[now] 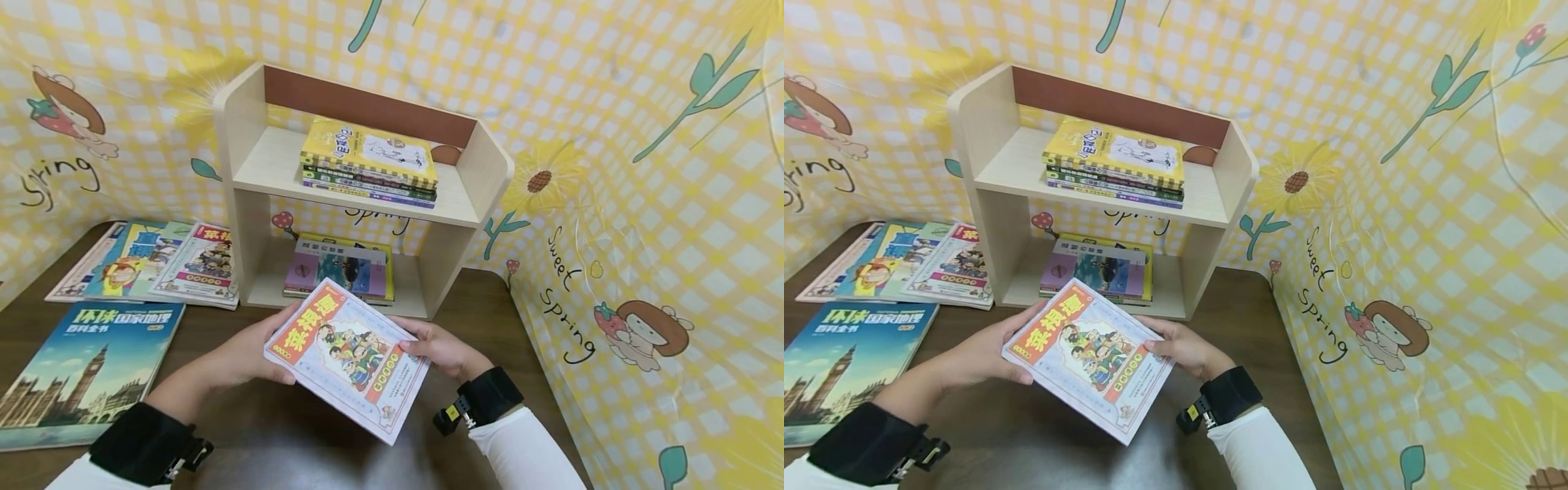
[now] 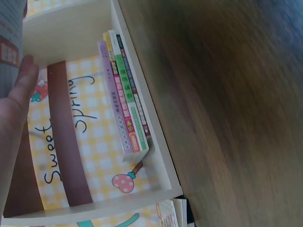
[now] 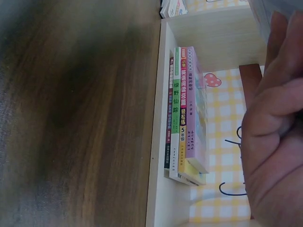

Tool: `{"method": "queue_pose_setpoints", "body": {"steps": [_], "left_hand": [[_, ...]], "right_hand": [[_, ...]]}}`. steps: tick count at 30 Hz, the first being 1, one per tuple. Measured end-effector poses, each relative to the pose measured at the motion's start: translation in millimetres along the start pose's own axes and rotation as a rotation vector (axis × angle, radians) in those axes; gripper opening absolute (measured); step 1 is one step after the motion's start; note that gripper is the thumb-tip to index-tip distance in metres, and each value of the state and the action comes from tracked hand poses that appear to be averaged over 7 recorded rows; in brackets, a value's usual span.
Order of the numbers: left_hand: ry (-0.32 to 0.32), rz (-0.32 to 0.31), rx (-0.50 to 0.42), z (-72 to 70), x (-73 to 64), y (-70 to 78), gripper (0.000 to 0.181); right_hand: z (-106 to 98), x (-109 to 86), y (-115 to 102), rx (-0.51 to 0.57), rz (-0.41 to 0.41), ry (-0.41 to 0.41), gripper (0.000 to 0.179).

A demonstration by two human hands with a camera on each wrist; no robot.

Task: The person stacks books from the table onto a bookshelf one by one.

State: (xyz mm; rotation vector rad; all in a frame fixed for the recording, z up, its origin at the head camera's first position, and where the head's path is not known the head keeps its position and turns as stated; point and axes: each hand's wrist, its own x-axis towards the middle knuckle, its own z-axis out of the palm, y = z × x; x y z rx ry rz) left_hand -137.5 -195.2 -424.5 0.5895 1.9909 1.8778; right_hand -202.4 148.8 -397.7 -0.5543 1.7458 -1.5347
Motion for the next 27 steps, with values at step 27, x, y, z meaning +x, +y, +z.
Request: {"method": "queue_pose_setpoints", "body": {"steps": [27], "left_hand": [[0.285, -0.036, -0.003, 32.1, 14.1, -12.2, 0.11]], "right_hand": [[30.7, 23.1, -2.4, 0.297, -0.018, 0.818, 0.061]]}}
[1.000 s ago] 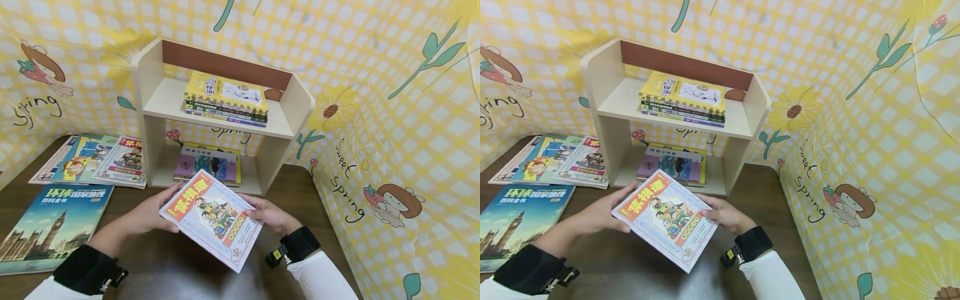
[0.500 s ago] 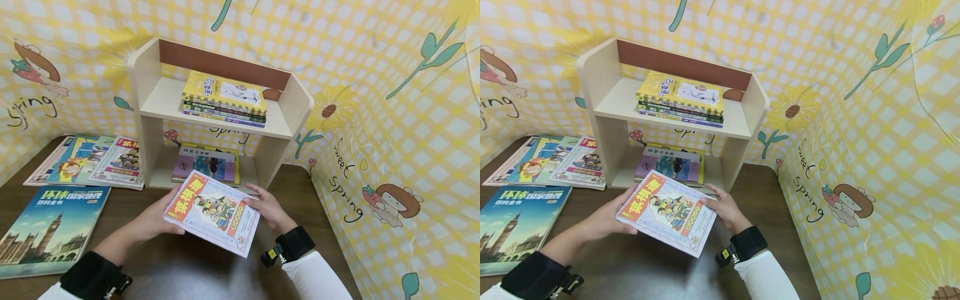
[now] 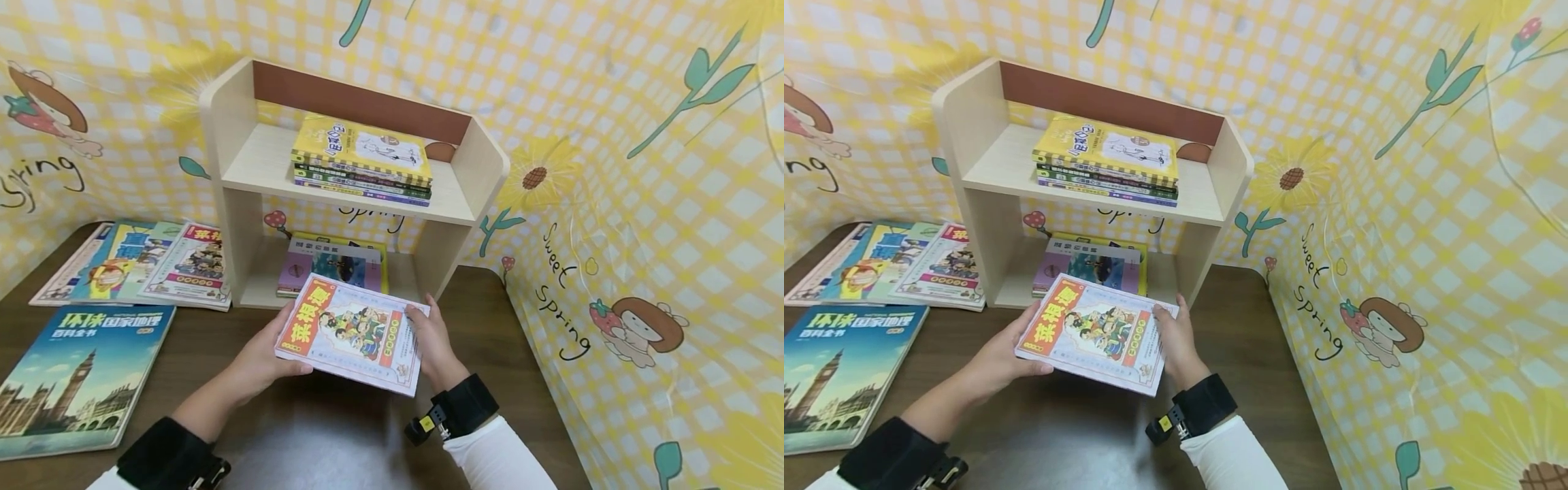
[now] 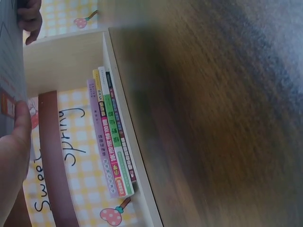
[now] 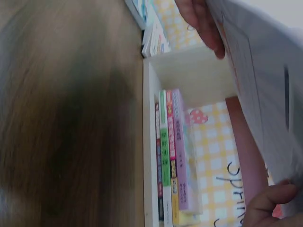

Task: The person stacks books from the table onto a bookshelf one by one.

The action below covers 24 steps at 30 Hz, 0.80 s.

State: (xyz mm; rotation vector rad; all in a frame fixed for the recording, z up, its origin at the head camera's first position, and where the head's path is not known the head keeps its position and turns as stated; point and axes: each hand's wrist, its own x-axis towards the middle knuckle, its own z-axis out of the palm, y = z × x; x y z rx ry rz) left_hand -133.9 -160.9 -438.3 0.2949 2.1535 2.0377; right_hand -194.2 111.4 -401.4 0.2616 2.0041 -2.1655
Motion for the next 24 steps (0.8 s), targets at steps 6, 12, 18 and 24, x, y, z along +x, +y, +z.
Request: {"method": "queue_pose_setpoints", "body": {"steps": [6, 12, 18, 24], "left_hand": [[0.129, 0.008, 0.052, 1.0, 3.8, 0.0, 0.107], [0.228, 0.047, 0.063, -2.7, 9.8, -3.9, 0.107], [0.252, 0.071, 0.072, -10.9, 19.2, -13.5, 0.103], [0.224, 0.052, 0.103, -18.3, 32.0, -24.5, 0.103]], "right_hand": [[10.3, -7.1, 8.3, -0.132, -0.097, -0.096, 0.059], [17.2, -8.9, 20.4, -0.211, -0.179, -0.174, 0.07], [15.5, -1.2, 34.9, -0.255, -0.273, -0.243, 0.086], [19.0, 11.1, 50.4, -0.359, -0.332, -0.199, 0.085]]}}
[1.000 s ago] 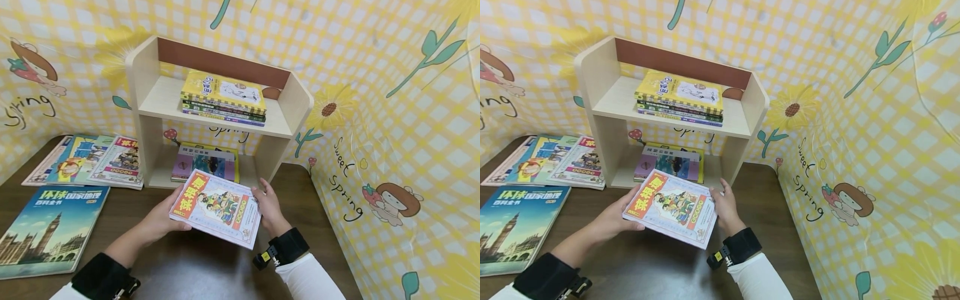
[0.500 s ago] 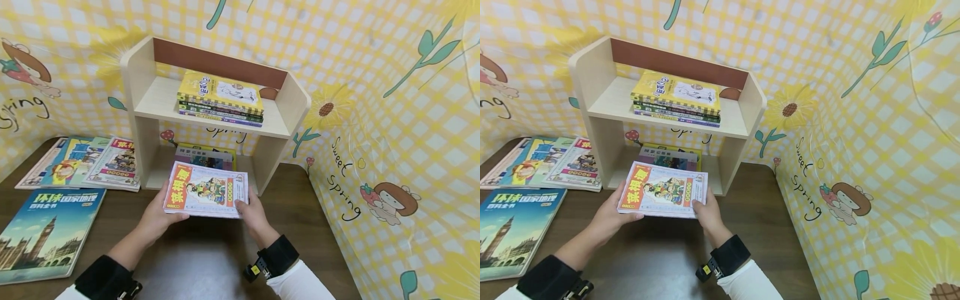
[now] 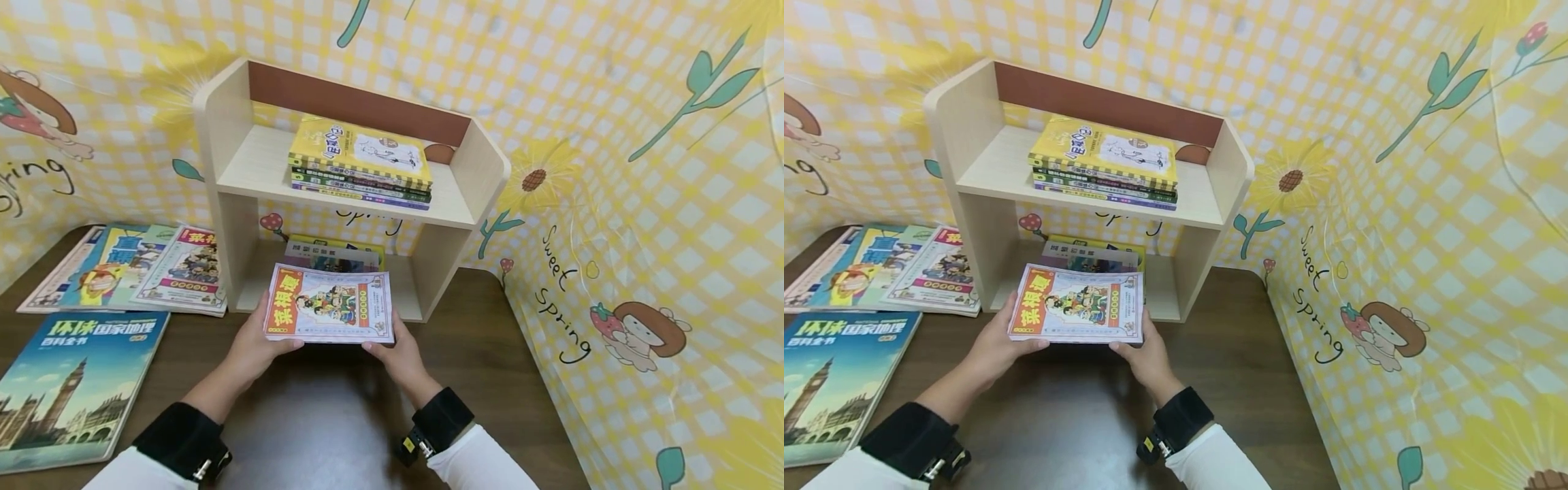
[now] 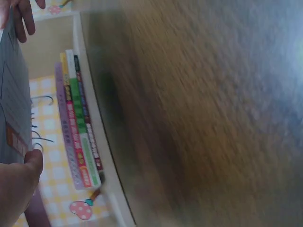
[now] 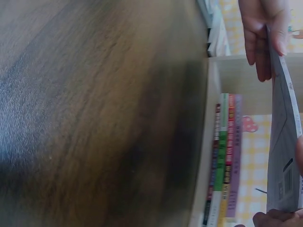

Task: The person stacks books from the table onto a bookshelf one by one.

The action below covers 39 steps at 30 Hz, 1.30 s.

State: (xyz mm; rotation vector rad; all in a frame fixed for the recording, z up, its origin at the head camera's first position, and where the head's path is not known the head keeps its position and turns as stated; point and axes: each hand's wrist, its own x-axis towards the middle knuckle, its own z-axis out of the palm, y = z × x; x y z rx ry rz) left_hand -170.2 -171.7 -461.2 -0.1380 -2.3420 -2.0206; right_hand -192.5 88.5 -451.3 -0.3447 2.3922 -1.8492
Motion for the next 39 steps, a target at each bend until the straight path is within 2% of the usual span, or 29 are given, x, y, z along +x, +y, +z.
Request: {"method": "queue_pose_setpoints", "body": {"steps": [9, 17, 21, 28, 33, 39], "left_hand": [[-0.03, -0.083, 0.054, -11.1, 13.6, -15.6, 0.106], [-0.036, -0.094, 0.081, -12.2, 23.4, -26.5, 0.101], [-0.03, -0.084, 0.122, -11.0, 31.4, -30.3, 0.094], [-0.019, 0.015, 0.227, -11.7, 51.4, -36.9, 0.09], [-0.035, -0.002, 0.305, -10.7, 62.7, -40.8, 0.091], [-0.044, 0.069, 0.347, -11.7, 75.0, -39.1, 0.084]], "right_hand": [[15.0, 14.5, 16.5, -0.017, 0.018, 0.001, 0.082], [21.5, 19.0, 26.2, -0.01, 0.015, 0.023, 0.072], [24.9, 21.7, 28.9, -0.078, 0.023, 0.072, 0.075], [31.9, 32.8, 33.3, -0.29, 0.071, 0.143, 0.077], [30.3, 42.7, 37.2, -0.457, 0.11, 0.127, 0.076], [26.3, 57.9, 38.1, -0.611, 0.104, 0.103, 0.073]]}}
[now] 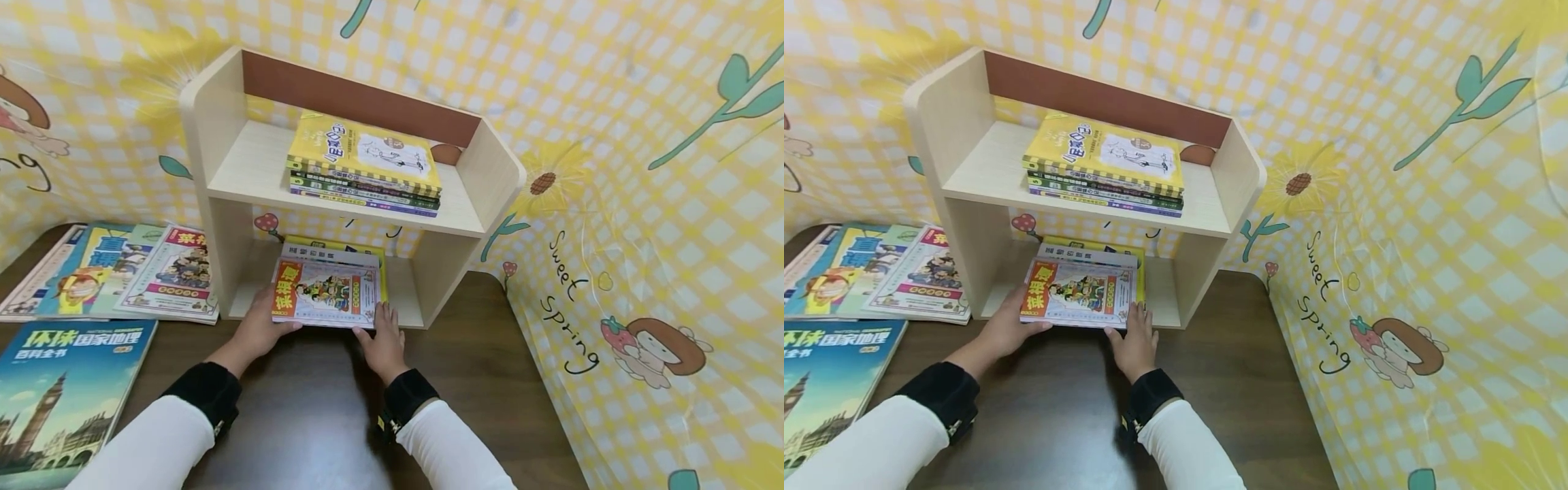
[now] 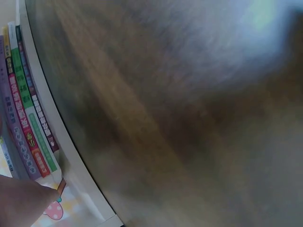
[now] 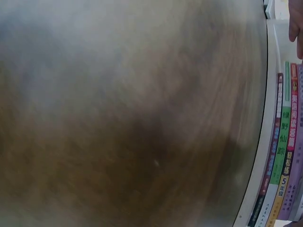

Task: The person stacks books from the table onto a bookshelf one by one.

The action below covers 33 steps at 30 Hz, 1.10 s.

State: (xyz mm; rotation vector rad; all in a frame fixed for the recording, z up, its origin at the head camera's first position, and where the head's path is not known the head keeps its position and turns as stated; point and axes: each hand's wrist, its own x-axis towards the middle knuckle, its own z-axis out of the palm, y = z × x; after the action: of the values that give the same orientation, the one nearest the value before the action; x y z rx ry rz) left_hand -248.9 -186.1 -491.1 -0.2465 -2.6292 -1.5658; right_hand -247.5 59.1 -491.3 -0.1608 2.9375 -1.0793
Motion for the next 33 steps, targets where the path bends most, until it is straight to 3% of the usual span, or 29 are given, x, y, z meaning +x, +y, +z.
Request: {"method": "queue_pose_setpoints", "body": {"steps": [14, 22, 33], "left_hand": [[-0.013, 0.004, 0.03, -6.4, 20.4, 1.3, 0.085], [-0.025, -0.042, 0.103, -5.3, 28.4, 0.5, 0.083], [-0.001, -0.04, 0.12, -1.9, 38.1, -0.1, 0.084]], "right_hand": [[-1.3, 23.2, -2.4, -0.113, -0.008, 0.001, 0.073], [-1.9, 31.1, -3.6, -0.179, -0.008, 0.012, 0.074], [-3.8, 41.5, -1.0, -0.192, -0.021, 0.015, 0.073]]}}
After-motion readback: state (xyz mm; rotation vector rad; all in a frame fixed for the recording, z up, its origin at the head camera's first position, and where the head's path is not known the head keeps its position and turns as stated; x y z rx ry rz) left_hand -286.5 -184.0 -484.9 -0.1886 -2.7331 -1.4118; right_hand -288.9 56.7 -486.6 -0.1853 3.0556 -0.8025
